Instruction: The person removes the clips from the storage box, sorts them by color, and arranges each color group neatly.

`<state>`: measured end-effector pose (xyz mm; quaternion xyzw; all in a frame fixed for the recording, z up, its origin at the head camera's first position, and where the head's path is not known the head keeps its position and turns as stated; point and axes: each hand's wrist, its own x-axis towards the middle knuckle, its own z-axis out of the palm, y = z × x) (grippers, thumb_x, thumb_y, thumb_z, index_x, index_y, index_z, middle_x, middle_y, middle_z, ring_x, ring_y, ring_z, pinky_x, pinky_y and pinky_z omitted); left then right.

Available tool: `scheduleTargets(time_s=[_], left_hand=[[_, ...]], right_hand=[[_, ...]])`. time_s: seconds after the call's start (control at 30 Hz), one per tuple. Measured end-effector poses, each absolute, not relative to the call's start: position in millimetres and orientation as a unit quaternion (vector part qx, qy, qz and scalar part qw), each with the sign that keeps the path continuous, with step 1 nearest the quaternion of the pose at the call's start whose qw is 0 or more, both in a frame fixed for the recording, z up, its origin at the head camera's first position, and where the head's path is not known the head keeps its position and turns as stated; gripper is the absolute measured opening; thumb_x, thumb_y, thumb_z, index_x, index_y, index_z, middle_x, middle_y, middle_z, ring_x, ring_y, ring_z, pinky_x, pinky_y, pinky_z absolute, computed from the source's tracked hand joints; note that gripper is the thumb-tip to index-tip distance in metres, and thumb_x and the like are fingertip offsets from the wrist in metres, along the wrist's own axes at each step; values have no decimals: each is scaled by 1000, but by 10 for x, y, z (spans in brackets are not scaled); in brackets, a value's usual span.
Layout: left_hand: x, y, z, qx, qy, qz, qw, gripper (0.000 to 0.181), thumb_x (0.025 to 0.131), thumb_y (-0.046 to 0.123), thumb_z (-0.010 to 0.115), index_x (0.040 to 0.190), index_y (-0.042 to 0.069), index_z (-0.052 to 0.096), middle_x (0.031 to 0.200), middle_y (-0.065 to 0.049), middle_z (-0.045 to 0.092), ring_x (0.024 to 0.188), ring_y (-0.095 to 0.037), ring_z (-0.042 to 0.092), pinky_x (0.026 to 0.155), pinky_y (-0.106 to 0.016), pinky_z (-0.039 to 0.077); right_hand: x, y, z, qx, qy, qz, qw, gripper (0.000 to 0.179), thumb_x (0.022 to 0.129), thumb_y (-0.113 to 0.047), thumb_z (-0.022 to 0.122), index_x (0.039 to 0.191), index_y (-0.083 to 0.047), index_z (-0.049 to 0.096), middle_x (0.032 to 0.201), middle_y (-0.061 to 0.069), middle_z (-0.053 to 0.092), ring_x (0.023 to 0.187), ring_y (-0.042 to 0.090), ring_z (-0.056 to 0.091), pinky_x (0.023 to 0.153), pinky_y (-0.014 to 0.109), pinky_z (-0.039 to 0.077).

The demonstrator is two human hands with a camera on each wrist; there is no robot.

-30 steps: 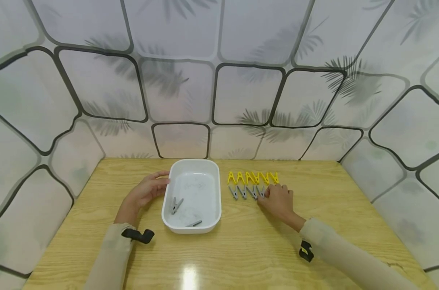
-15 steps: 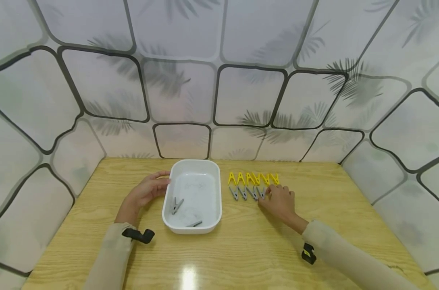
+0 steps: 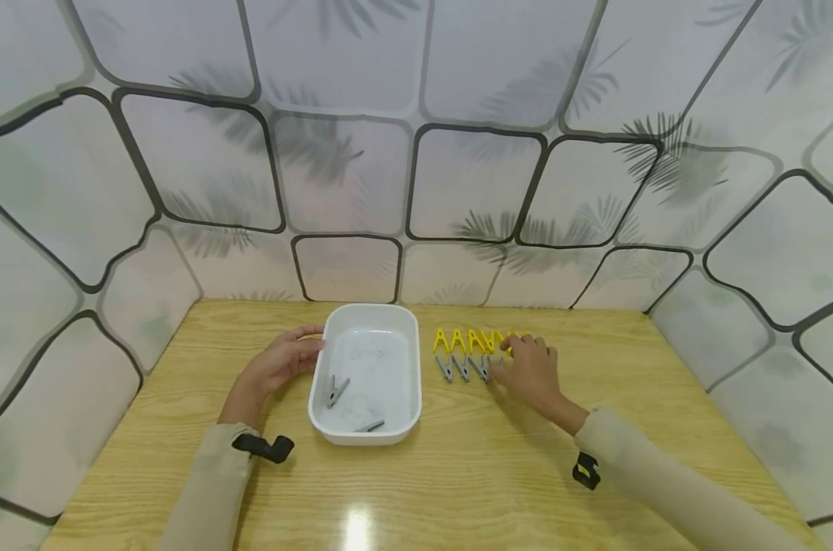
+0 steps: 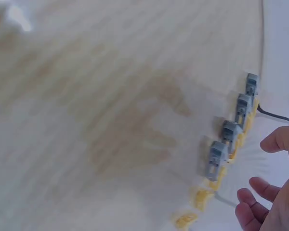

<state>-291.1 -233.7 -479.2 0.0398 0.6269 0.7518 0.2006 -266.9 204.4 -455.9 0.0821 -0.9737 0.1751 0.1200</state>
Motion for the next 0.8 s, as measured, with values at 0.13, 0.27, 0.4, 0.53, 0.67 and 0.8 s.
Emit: scheduleTargets(time_s=[0.13, 0.27, 0.4, 0.53, 0.67, 0.8], left_hand=[[-2904, -2345, -4794, 41, 630, 749, 200, 52, 105, 11, 55, 151, -4, 35, 105, 7, 73, 90, -7, 72, 82, -24, 59], [-2896, -2348, -4785, 42, 632, 748, 198, 52, 105, 11, 56, 151, -3, 36, 105, 7, 73, 91, -7, 72, 82, -24, 59], [-2897, -2342, -4781, 40, 630, 750, 197, 47, 104, 10, 56, 147, -2, 41, 105, 7, 73, 91, -8, 72, 82, -24, 59], [-2903, -2337, -4785, 41, 623, 756, 197, 44, 104, 8, 56, 145, -1, 43, 106, 6, 74, 92, -8, 72, 82, -25, 59], [-2908, -2341, -4795, 47, 622, 757, 197, 44, 105, 6, 54, 146, -4, 42, 107, 6, 74, 92, -8, 72, 82, -25, 60], [-2912, -2346, -4802, 51, 622, 756, 196, 45, 105, 5, 52, 147, -5, 39, 107, 6, 73, 92, -7, 72, 82, -24, 59]], right_hand=[[-2716, 1940, -4463, 124, -964, 191, 139, 29, 92, -25, 74, 111, -3, 69, 106, 19, 65, 96, 36, 52, 90, 58, 37], [-2760, 1784, -4340, 174, -947, 215, 162, 24, 90, -19, 76, 108, -4, 70, 102, 17, 65, 91, 32, 50, 91, 58, 36], [-2800, 1613, -4231, 223, -931, 215, 192, 19, 88, -15, 78, 104, -7, 70, 98, 12, 64, 90, 30, 52, 88, 56, 37], [-2809, 1436, -4109, 274, -915, 218, 198, 20, 88, -13, 78, 105, -7, 70, 97, 11, 62, 90, 30, 53, 86, 54, 39], [-2811, 1239, -3985, 339, -895, 209, 200, 20, 87, -10, 76, 105, -7, 69, 98, 11, 62, 92, 30, 54, 84, 50, 44], [-2820, 1032, -3899, 415, -865, 171, 222, 19, 87, -10, 78, 105, -9, 70, 97, 8, 62, 88, 26, 52, 79, 42, 46]])
